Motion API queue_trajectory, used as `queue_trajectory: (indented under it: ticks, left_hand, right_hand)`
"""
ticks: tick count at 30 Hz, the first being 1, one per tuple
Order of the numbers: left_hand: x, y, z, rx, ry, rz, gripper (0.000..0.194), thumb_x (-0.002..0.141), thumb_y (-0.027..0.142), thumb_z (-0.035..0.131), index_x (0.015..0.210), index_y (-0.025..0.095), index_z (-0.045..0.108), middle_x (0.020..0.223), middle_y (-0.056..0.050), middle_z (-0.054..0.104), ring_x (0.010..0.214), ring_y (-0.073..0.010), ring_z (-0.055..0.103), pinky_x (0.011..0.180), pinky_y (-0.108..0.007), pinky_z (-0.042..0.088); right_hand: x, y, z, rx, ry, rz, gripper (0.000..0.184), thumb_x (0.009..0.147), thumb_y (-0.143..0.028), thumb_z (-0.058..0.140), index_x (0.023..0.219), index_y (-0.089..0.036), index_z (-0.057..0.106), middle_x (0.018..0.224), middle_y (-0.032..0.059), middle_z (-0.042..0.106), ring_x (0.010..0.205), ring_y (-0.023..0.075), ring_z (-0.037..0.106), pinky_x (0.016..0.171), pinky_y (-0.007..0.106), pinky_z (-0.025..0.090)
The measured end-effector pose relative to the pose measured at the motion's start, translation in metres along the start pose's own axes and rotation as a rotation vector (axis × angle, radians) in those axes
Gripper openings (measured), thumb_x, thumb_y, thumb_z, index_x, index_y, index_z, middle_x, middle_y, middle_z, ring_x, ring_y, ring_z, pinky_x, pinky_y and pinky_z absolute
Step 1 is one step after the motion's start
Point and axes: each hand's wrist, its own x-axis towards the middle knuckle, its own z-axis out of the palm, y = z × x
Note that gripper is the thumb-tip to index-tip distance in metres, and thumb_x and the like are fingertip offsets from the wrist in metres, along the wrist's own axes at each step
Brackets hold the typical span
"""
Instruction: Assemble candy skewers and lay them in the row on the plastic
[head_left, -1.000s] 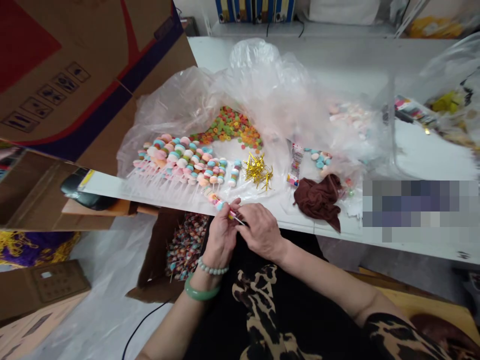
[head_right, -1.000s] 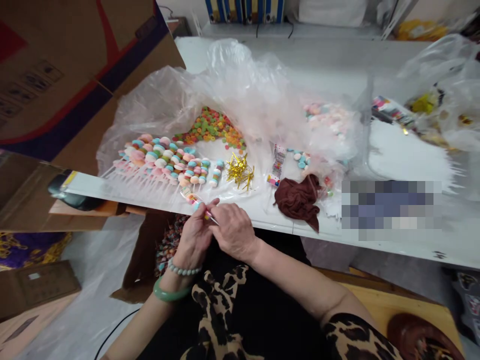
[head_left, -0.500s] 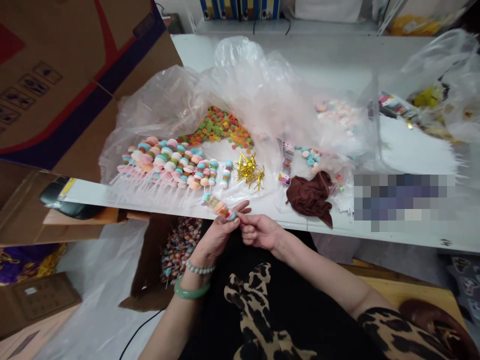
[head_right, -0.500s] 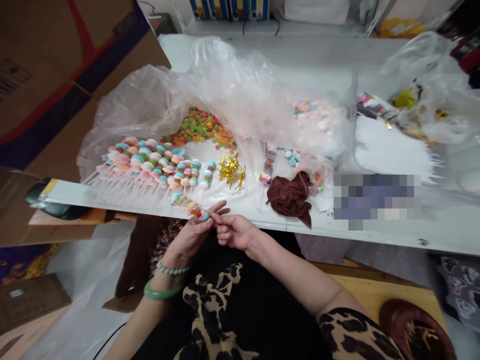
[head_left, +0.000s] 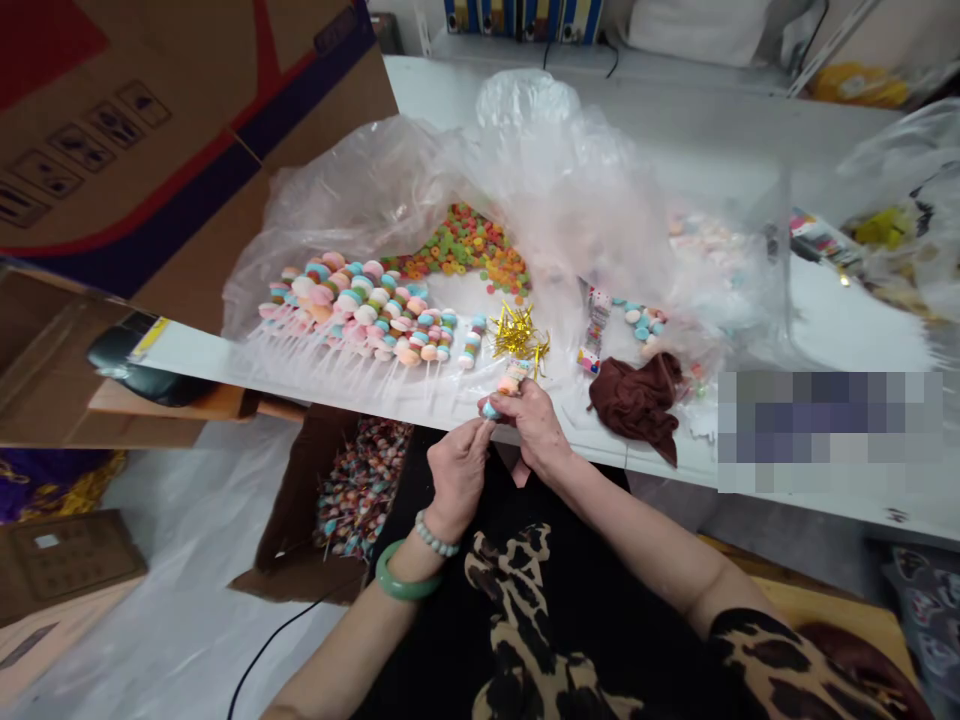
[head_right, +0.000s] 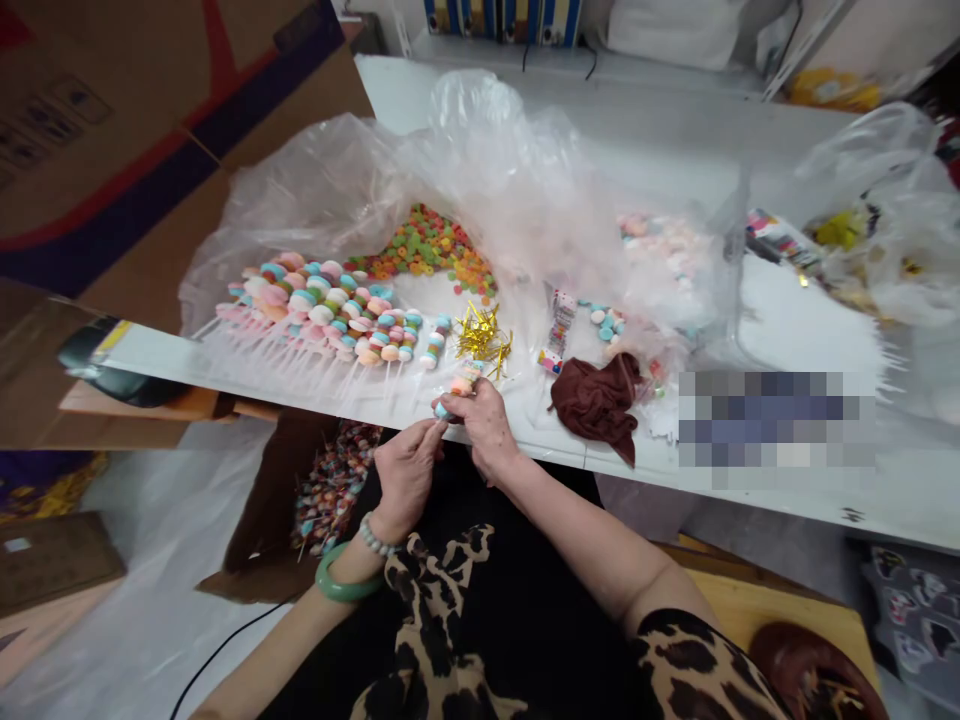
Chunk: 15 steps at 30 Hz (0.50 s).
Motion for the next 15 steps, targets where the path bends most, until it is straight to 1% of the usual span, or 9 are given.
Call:
queue_trajectory:
  ticks: [1,2,3,5,7,9,10,12,15]
  left_hand:
    - [0.0,-0.001,-0.004,0.022,0.047,0.054,0.015,0.076,0.035,0.075,0.07,0.022,0.07,0.064,-0.001,0.059,0.062,-0.0147,0.049,0.057,-0.022,0.038]
    - [0.0,0.0,-0.007,0.04,0.083,0.096,0.014,0.077,0.034,0.074,0.071,0.023,0.07,0.066,-0.001,0.058,0.065,-0.0152,0.048,0.059,-0.022,0.038]
    - [0.0,0.0,-0.01,0.061,0.114,0.133,0.015,0.078,0.034,0.073,0.069,0.023,0.068,0.066,-0.001,0.055,0.065,-0.015,0.046,0.059,-0.022,0.036]
    - [0.003,0.003,-0.013,0.114,0.164,0.188,0.021,0.08,0.032,0.07,0.063,0.022,0.063,0.06,0.002,0.047,0.061,-0.0135,0.04,0.059,-0.022,0.033]
    - [0.007,0.004,-0.012,0.117,0.156,0.184,0.027,0.082,0.032,0.066,0.059,0.02,0.058,0.056,0.004,0.041,0.057,-0.0118,0.035,0.056,-0.022,0.03]
    - [0.011,0.005,-0.01,0.041,0.122,0.114,0.029,0.083,0.032,0.063,0.059,0.019,0.055,0.053,0.005,0.037,0.053,-0.0103,0.031,0.052,-0.023,0.027]
    - [0.013,0.005,-0.009,-0.01,0.11,0.066,0.028,0.082,0.033,0.062,0.059,0.019,0.054,0.051,0.006,0.036,0.05,-0.0095,0.029,0.05,-0.023,0.024]
    - [0.017,0.005,-0.01,-0.103,0.11,-0.023,0.029,0.08,0.033,0.062,0.057,0.019,0.052,0.048,0.007,0.032,0.046,-0.0078,0.025,0.046,-0.023,0.019]
    - [0.02,0.008,-0.012,-0.202,0.121,-0.12,0.03,0.075,0.034,0.064,0.054,0.018,0.05,0.045,0.008,0.031,0.041,-0.0055,0.024,0.042,-0.022,0.016]
  right_hand:
    - [0.003,-0.002,-0.006,-0.081,-0.021,-0.016,0.029,0.071,-0.038,0.067,0.09,-0.02,0.054,0.075,0.0003,0.068,0.064,0.0137,0.062,0.064,0.027,0.049]
    - [0.007,-0.004,-0.012,-0.205,-0.012,-0.049,0.027,0.077,-0.043,0.062,0.09,-0.02,0.055,0.077,0.0009,0.068,0.063,0.0139,0.062,0.064,0.027,0.048]
    - [0.011,-0.008,-0.019,-0.367,0.035,-0.104,0.026,0.084,-0.046,0.054,0.09,-0.021,0.056,0.079,0.0017,0.068,0.064,0.0144,0.061,0.064,0.028,0.047]
    - [0.021,-0.015,-0.032,-0.798,0.227,-0.252,0.024,0.089,-0.043,0.049,0.088,-0.021,0.059,0.087,0.0048,0.068,0.074,0.0176,0.062,0.069,0.03,0.045]
    - [0.033,-0.02,-0.039,-1.182,0.342,-0.323,0.023,0.09,-0.039,0.05,0.086,-0.02,0.064,0.094,0.0096,0.069,0.085,0.0218,0.062,0.075,0.032,0.043]
    - [0.042,-0.022,-0.04,-1.408,0.357,-0.301,0.024,0.091,-0.033,0.049,0.089,-0.018,0.067,0.097,0.0134,0.069,0.089,0.0243,0.062,0.076,0.033,0.042]
    - [0.046,-0.022,-0.04,-1.458,0.356,-0.271,0.023,0.09,-0.029,0.048,0.09,-0.017,0.068,0.097,0.014,0.07,0.088,0.0247,0.063,0.076,0.034,0.042]
    - [0.049,-0.021,-0.04,-1.465,0.365,-0.201,0.022,0.087,-0.025,0.048,0.089,-0.019,0.069,0.093,0.0127,0.07,0.086,0.025,0.063,0.074,0.033,0.041]
    - [0.05,-0.022,-0.045,-1.324,0.394,-0.153,0.019,0.084,-0.028,0.049,0.079,-0.022,0.066,0.082,0.0072,0.069,0.079,0.0233,0.06,0.07,0.032,0.04]
